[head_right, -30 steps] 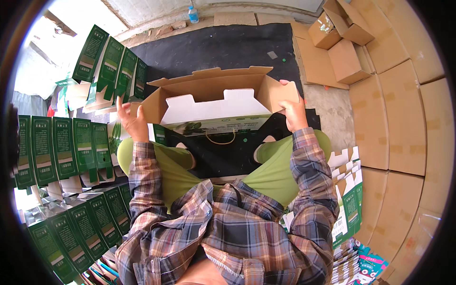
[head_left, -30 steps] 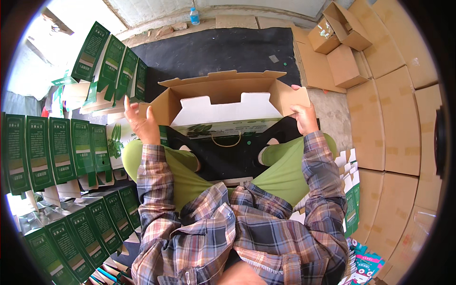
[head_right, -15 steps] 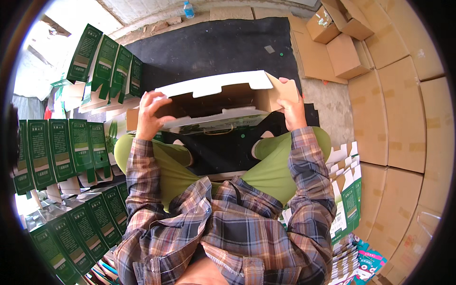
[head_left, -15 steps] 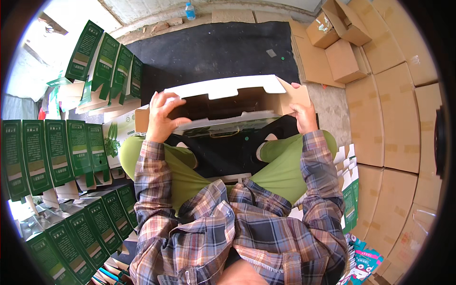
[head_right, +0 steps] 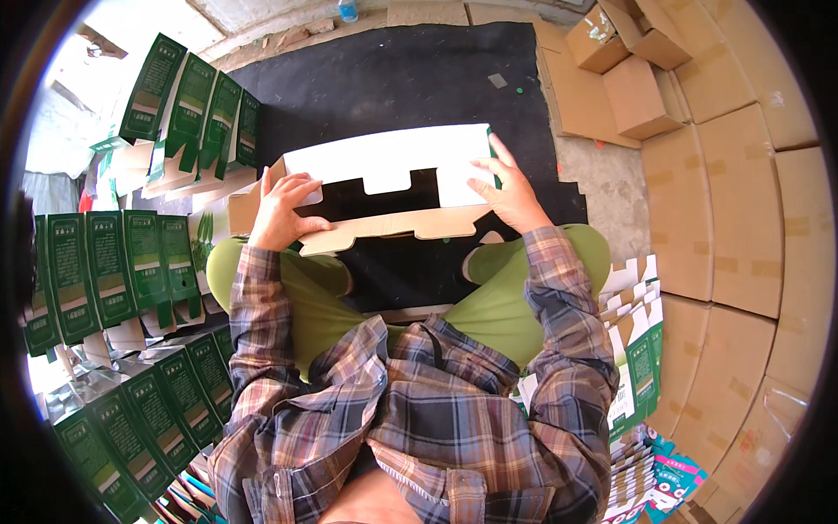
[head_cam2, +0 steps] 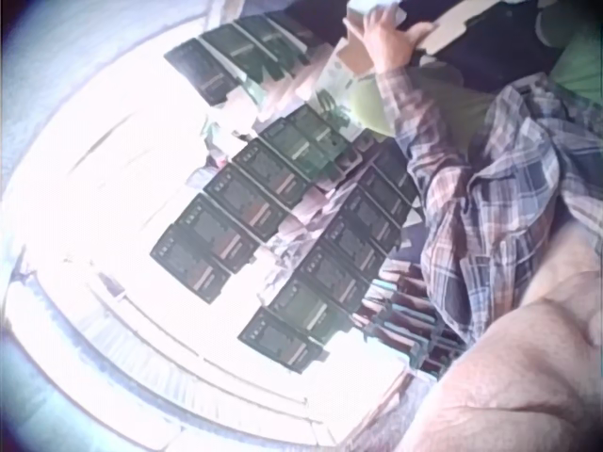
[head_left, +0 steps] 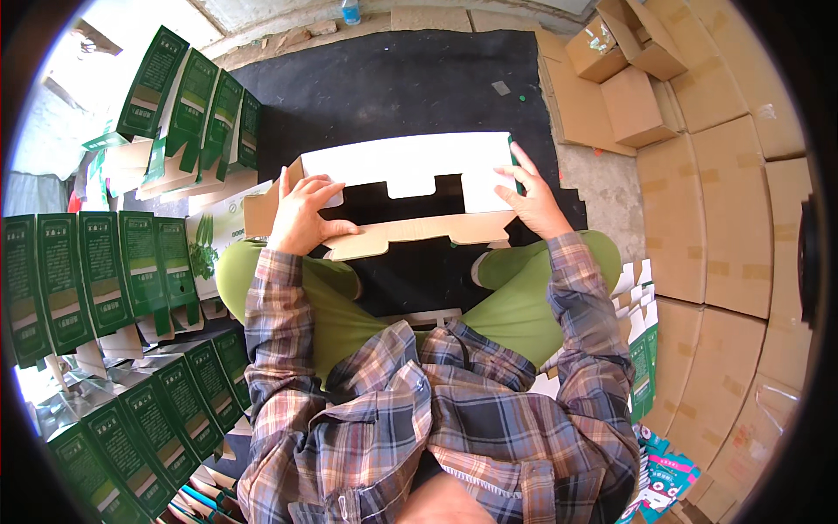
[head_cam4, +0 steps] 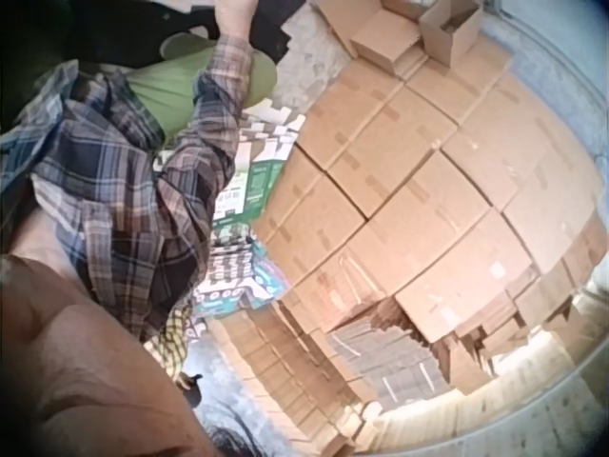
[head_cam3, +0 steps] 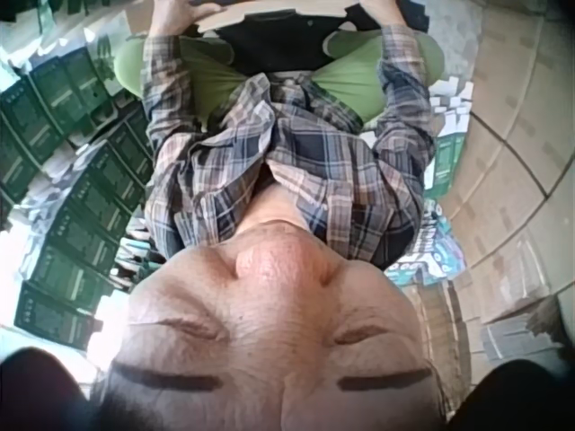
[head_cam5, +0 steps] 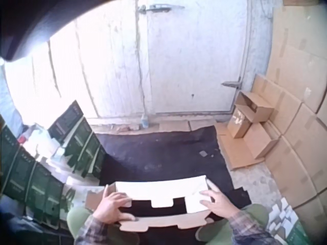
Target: Folding cardboard boxes into their final shape.
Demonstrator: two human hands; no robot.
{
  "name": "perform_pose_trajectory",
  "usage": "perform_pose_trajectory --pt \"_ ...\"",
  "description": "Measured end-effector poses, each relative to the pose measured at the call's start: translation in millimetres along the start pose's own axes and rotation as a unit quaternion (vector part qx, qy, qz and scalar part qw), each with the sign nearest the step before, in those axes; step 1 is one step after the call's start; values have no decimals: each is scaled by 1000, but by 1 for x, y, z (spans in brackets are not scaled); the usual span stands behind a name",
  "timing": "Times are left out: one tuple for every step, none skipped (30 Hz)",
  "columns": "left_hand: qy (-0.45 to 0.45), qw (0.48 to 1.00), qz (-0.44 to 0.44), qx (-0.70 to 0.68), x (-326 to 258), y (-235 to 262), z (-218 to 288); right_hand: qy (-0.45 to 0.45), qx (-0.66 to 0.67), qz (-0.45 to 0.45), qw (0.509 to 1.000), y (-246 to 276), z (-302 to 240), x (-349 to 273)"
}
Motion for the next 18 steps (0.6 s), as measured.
perform_pose_trajectory --pt "-5 1000 25 10 0 3 0 0 -58 45 997 -1 -1 1" --pt "-10 999 49 20 0 8 3 1 -55 42 998 -4 1 3" --pt "-23 995 99 15 -1 19 6 5 -57 51 997 -5 3 3" --pt "-30 985 166 26 -6 34 9 9 -58 60 996 -6 4 4" --pt "-20 967 249 46 -13 51 9 6 -73 72 995 -7 4 2" --pt "-10 942 329 66 -23 64 9 7 -70 68 995 -8 4 2" --pt "37 914 400 49 -34 70 1 -7 -66 66 996 -7 5 1" --pt "84 878 469 33 -47 75 -7 -18 -63 63 996 -7 5 1" --pt "131 863 488 -33 -57 72 -23 -19 -67 62 996 -7 7 2" --pt "132 862 488 -30 -62 68 -32 -18 -65 60 996 -7 6 3" --pt "140 867 430 -207 -59 55 -48 -17 -64 57 996 -7 6 4" --pt "142 842 358 -378 -55 40 -59 -17 -62 55 996 -7 5 5" --pt "150 865 262 -400 -52 28 -64 -16 -61 54 997 -8 4 6" --pt "63 848 162 -500 -38 16 -43 -20 -58 56 997 -8 5 6" --pt "41 885 113 -451 -34 12 -31 -24 -55 59 996 -7 6 7" --pt "18 915 62 -398 -33 7 -22 -26 -55 60 996 -7 8 8" --pt "18 921 34 -387 -31 -1 -19 -22 -55 66 996 -6 9 8" --pt "18 927 7 -376 -30 -9 -16 -18 -56 73 996 -5 11 9"
Point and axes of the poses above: each hand's wrist, its own x-axis towards the middle knuckle, its own y-axis out of the back of the hand, z = x × y, the point moved 6 cm from there along x, towards the middle knuckle, and after that the axes turned 2 degrees about -y, right-handed, at the moved point
